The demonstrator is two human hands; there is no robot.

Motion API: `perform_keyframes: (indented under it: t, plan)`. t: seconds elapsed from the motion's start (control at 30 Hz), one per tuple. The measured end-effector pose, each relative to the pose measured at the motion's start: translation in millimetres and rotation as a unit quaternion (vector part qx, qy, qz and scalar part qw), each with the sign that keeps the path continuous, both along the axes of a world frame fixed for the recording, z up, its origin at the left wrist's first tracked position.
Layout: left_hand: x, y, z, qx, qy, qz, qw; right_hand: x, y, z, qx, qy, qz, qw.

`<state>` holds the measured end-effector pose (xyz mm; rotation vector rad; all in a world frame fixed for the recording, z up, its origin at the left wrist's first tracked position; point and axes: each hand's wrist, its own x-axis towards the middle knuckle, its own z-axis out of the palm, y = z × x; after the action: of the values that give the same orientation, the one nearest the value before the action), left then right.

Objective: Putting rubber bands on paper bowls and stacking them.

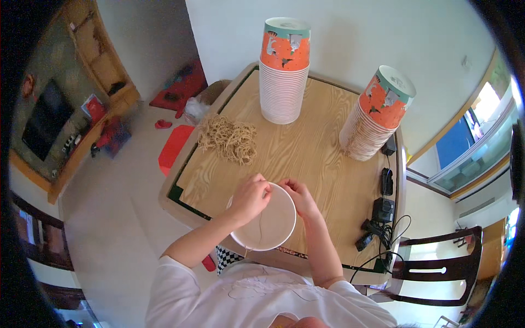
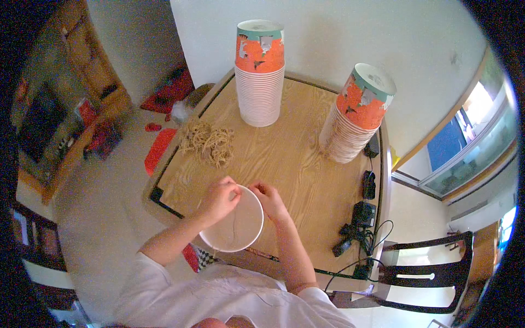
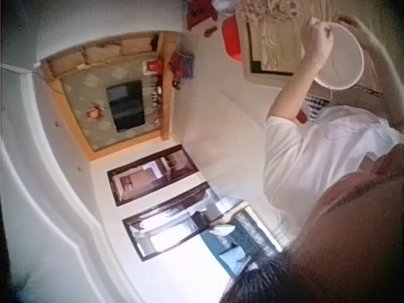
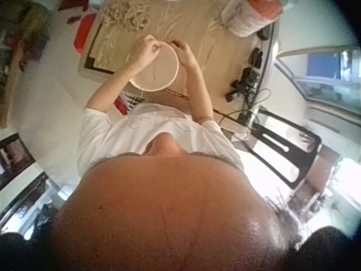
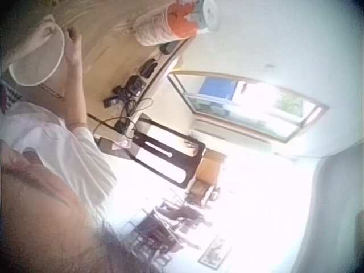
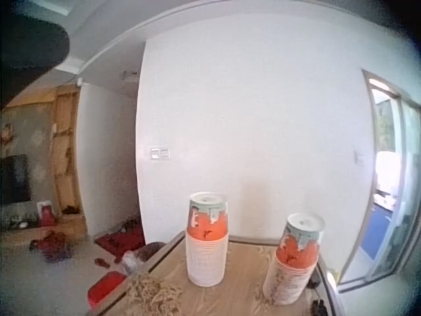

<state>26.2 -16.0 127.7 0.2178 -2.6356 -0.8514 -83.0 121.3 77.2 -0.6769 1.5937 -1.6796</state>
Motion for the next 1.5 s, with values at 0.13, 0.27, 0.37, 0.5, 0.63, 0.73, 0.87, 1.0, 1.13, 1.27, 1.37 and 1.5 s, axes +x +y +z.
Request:
perform_keyframes:
  t: [0.13,0.27,0.37,0.5,0.63,0.73,0.87,1.0,1.13,1.27,1.37,1.5]
  plan:
    - [2.1,-1.4,-1.4,-0.072,-0.002,0.008,0.997,5.3,-0.9,13.5,-0.045,-0.051,-0.084,0.994]
    - [2.3,-1.7,-4.2,-0.050,0.014,0.014,0.999,8.0,0.4,20.1,-0.069,0.055,-0.105,0.991]
    - [4.6,1.4,2.7,-0.123,-0.003,0.018,0.992,21.0,3.1,36.3,0.053,0.263,-0.095,0.959]
    - [2.9,4.9,6.3,-0.278,-0.043,0.017,0.960,36.5,-0.6,53.5,0.065,0.485,-0.119,0.864]
    - [2.8,2.5,11.3,-0.164,-0.027,0.019,0.986,34.3,3.6,53.3,0.092,0.473,-0.092,0.871]
    - [6.0,-5.1,5.1,0.013,-0.082,0.006,0.997,31.7,4.8,55.7,0.075,0.453,-0.057,0.887]
    - [17.6,-1.4,2.1,-0.032,-0.039,0.002,0.999,32.6,6.4,60.5,0.093,0.420,-0.016,0.903]
    - [21.5,5.1,16.5,-0.213,-0.026,-0.001,0.977,37.2,5.0,60.9,0.097,0.456,-0.028,0.884]
    - [17.0,6.2,10.5,-0.243,-0.046,0.012,0.969,40.1,0.9,60.0,0.092,0.475,-0.038,0.875]
    - [10.0,3.1,-3.5,-0.203,-0.026,0.019,0.979,39.8,3.0,55.9,0.090,0.463,-0.053,0.880]
    - [13.0,-3.4,-2.4,-0.025,-0.052,-0.010,0.998,39.4,3.3,54.1,0.085,0.457,-0.047,0.884]
    - [29.9,-6.9,-0.3,-0.001,-0.089,0.001,0.996,41.2,-0.3,54.5,0.096,0.440,-0.035,0.892]
